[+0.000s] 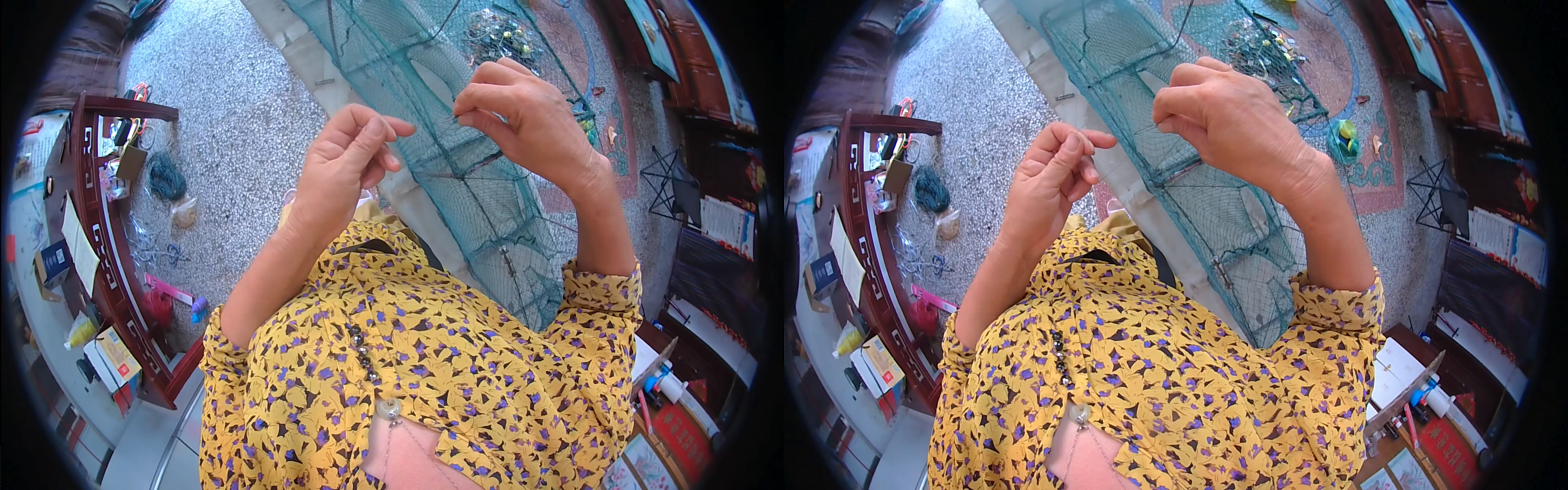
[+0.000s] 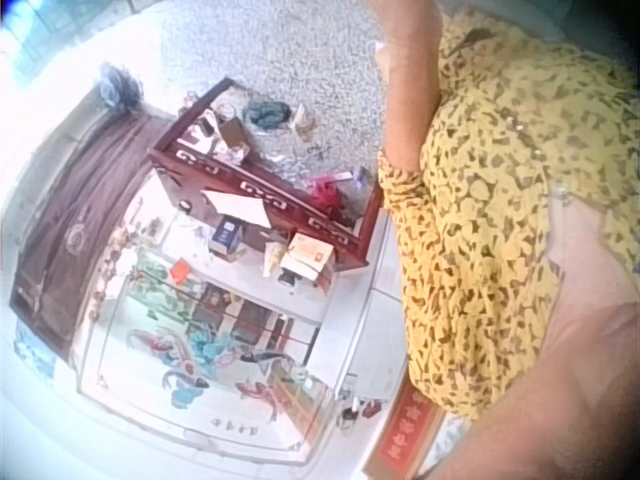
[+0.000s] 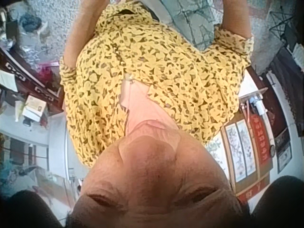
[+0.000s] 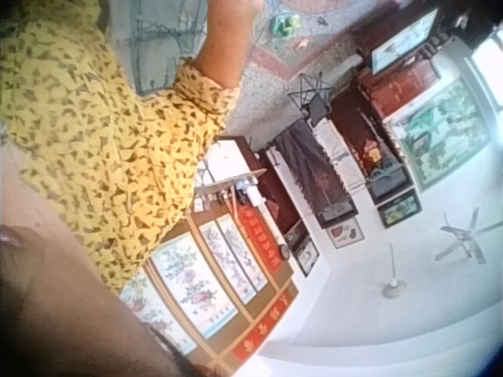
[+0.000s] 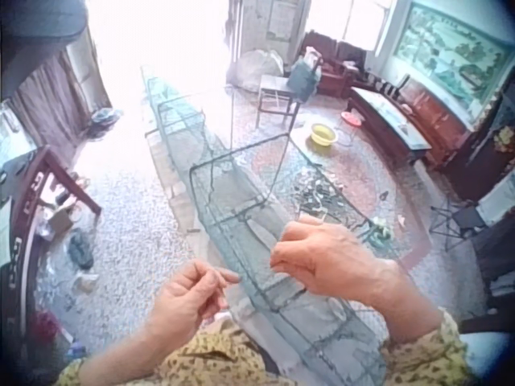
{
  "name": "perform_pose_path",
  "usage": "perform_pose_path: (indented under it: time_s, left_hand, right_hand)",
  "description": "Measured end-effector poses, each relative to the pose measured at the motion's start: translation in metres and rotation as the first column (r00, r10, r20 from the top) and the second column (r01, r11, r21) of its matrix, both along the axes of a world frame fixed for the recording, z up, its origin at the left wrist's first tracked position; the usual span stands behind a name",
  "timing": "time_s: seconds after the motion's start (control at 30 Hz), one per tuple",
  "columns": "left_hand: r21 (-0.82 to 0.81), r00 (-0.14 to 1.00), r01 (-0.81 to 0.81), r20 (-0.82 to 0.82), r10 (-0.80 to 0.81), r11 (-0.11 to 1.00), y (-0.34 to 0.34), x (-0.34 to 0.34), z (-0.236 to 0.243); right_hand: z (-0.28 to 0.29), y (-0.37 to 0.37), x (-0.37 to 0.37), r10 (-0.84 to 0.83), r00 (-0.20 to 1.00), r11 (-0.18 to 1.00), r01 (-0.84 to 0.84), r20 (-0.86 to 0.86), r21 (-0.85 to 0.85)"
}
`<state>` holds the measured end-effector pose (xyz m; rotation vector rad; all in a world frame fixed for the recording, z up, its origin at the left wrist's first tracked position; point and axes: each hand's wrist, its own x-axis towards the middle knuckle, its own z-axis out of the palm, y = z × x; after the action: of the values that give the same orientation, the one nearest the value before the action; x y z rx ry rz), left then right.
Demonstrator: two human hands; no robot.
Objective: The person repairs a green mesh fishing net by hand, using a needle to weave thread through the mesh and secure it to a metal frame.
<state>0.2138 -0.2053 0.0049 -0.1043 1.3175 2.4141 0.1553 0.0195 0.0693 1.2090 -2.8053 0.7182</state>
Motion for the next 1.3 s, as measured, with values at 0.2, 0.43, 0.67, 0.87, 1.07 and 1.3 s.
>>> perform_pose_path:
  time_s: [0.2, 0.43, 0.67, 0.87, 1.07, 1.3]
  left_hand:
    - [-0.031, 1.0, 0.011, -0.016, -0.012, 0.999, 0.001, 0.002, -0.006]
    - [0.063, 0.998, 0.016, 0.052, -0.019, 0.998, -0.003, 0.003, -0.012]
    - [0.257, 0.962, -0.056, 0.272, -0.017, 0.965, -0.001, 0.004, -0.025]
    - [0.147, 0.963, -0.079, 0.267, 0.037, 0.986, 0.004, 0.006, -0.02]
    - [-0.231, 0.973, -0.157, -0.202, 0.11, 0.96, 0.014, 0.006, 0.0]
    - [-0.423, 0.887, -0.092, -0.446, -0.119, 0.901, 0.008, -0.007, 0.015]
  right_hand:
    - [-0.007, -0.002, 0.001, 0.006, 0.999, 0.998, -0.004, 0.035, -0.063]
    - [-0.011, -0.005, 0.003, 0.022, 0.999, 0.995, -0.018, 0.036, -0.096]
    - [-0.01, -0.027, 0.015, -0.019, 0.95, 0.958, 0.106, 0.311, -0.265]
    - [-0.016, -0.042, 0.013, 0.053, 0.991, 0.99, -0.037, 0.122, -0.135]
    - [0.003, -0.072, 0.015, 0.105, 0.988, 0.915, -0.14, -0.11, -0.38]
    - [0.053, -0.07, 0.002, 0.208, 0.929, 0.496, 0.171, 0.307, -0.851]
